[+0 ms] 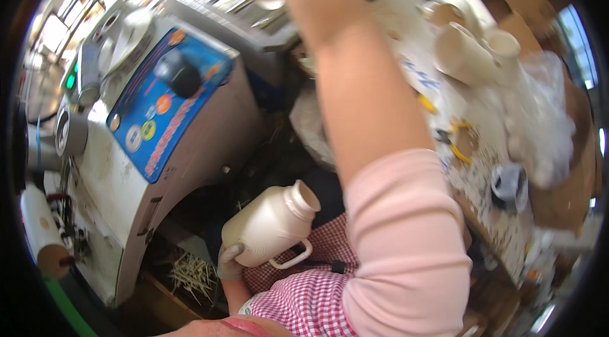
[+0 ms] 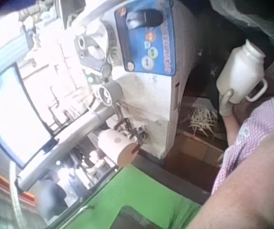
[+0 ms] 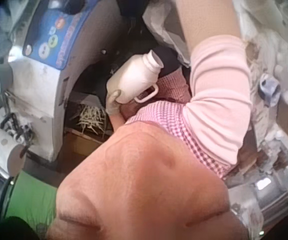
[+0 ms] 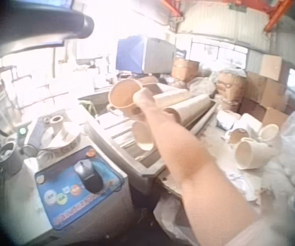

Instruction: The person assembles white plastic pitchers by inserting a circular wooden base into the bottom of each unit. They retrieve pitchers from a nearby machine, insert the base, and place the finished items on a table.

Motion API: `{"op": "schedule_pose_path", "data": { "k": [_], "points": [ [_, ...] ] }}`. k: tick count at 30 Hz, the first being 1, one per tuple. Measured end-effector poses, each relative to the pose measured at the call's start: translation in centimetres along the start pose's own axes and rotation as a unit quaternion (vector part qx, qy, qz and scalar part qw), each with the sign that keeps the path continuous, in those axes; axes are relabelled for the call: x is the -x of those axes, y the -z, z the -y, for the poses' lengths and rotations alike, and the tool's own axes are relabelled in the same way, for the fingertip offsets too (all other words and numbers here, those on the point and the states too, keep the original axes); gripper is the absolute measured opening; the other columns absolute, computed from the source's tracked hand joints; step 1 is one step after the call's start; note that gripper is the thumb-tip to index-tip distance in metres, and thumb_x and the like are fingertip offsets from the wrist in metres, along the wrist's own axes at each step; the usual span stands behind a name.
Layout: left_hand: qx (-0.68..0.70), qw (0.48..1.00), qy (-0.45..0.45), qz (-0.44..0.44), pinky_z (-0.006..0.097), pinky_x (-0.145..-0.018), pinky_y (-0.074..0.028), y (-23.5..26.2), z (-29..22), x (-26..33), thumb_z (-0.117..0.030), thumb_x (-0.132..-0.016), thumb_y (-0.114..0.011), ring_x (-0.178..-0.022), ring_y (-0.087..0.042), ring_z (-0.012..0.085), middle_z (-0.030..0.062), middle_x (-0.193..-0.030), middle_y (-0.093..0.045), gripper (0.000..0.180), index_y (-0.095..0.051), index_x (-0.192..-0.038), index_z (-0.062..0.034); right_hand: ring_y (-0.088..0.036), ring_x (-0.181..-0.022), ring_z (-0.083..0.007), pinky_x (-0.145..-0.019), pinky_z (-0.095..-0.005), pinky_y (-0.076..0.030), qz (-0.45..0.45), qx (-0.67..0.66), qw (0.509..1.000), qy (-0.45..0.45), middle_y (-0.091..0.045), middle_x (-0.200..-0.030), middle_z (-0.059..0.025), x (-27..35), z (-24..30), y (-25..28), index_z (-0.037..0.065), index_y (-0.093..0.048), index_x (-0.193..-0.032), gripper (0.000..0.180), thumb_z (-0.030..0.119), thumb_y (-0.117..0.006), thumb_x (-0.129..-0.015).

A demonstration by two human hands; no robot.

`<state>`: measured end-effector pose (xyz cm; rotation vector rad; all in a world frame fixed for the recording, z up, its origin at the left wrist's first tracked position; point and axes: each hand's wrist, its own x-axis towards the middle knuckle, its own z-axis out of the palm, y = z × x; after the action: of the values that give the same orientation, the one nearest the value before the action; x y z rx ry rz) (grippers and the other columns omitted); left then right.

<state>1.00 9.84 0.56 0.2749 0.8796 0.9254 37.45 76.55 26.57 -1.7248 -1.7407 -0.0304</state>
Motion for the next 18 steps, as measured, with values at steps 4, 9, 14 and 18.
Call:
{"op": "schedule_pose_path", "data": {
  "k": [4, 9, 14, 18],
  "points": [
    [-0.028, 0.998, -0.04, 0.045, 0.043, -0.104, -0.051, 1.0, 1.1, 0.0, -0.024, -0.081, -0.078, -0.122, -0.063, 0.0306, 0.018, -0.137, -0.062, 0.075, -0.05, -0.144, 0.0069, -0.071, -0.109, -0.0374, -0.096, -0.0435, -0.057, -0.055, -0.314, 0.944, -0.088, -0.069, -0.12, -0.027, 8.3, -3.4, 8.9, -0.002, -0.068, -0.121, 0.037, 0.021, -0.062, -0.092],
    [-0.036, 0.996, -0.05, 0.064, 0.043, -0.106, -0.05, 2.2, 1.5, 0.4, -0.028, -0.084, -0.079, -0.122, -0.063, 0.0305, 0.0181, -0.138, -0.061, 0.075, -0.049, -0.144, 0.0077, -0.071, -0.109, -0.036, -0.098, -0.0409, -0.059, -0.147, -0.567, 0.795, -0.156, -0.066, -0.126, -0.0249, 20.4, -11.0, 21.1, -0.004, -0.062, -0.126, 0.039, 0.021, -0.064, -0.096],
    [-0.068, 0.994, -0.082, 0.036, 0.045, -0.108, -0.048, 0.2, 1.6, 1.8, -0.028, -0.09, -0.074, -0.125, -0.061, 0.0313, 0.018, -0.141, -0.06, 0.07, -0.048, -0.146, 0.0052, -0.07, -0.113, -0.0334, -0.096, -0.0374, -0.063, -0.239, -0.468, 0.833, -0.172, -0.065, -0.128, -0.0233, 33.8, -24.6, 35.0, -0.009, -0.053, -0.131, 0.036, 0.007, -0.062, -0.1],
    [-0.017, 0.992, -0.09, 0.085, 0.046, -0.107, -0.05, -1.5, 2.0, 3.1, -0.026, -0.092, -0.073, -0.126, -0.061, 0.0325, 0.0201, -0.144, -0.058, 0.069, -0.046, -0.147, 0.0065, -0.067, -0.117, -0.0399, -0.099, -0.0454, -0.062, -0.222, -0.591, 0.705, -0.323, -0.057, -0.136, -0.0313, 43.6, -33.4, 41.5, -0.011, -0.044, -0.136, 0.036, 0.011, -0.046, -0.108]
  ]
}}
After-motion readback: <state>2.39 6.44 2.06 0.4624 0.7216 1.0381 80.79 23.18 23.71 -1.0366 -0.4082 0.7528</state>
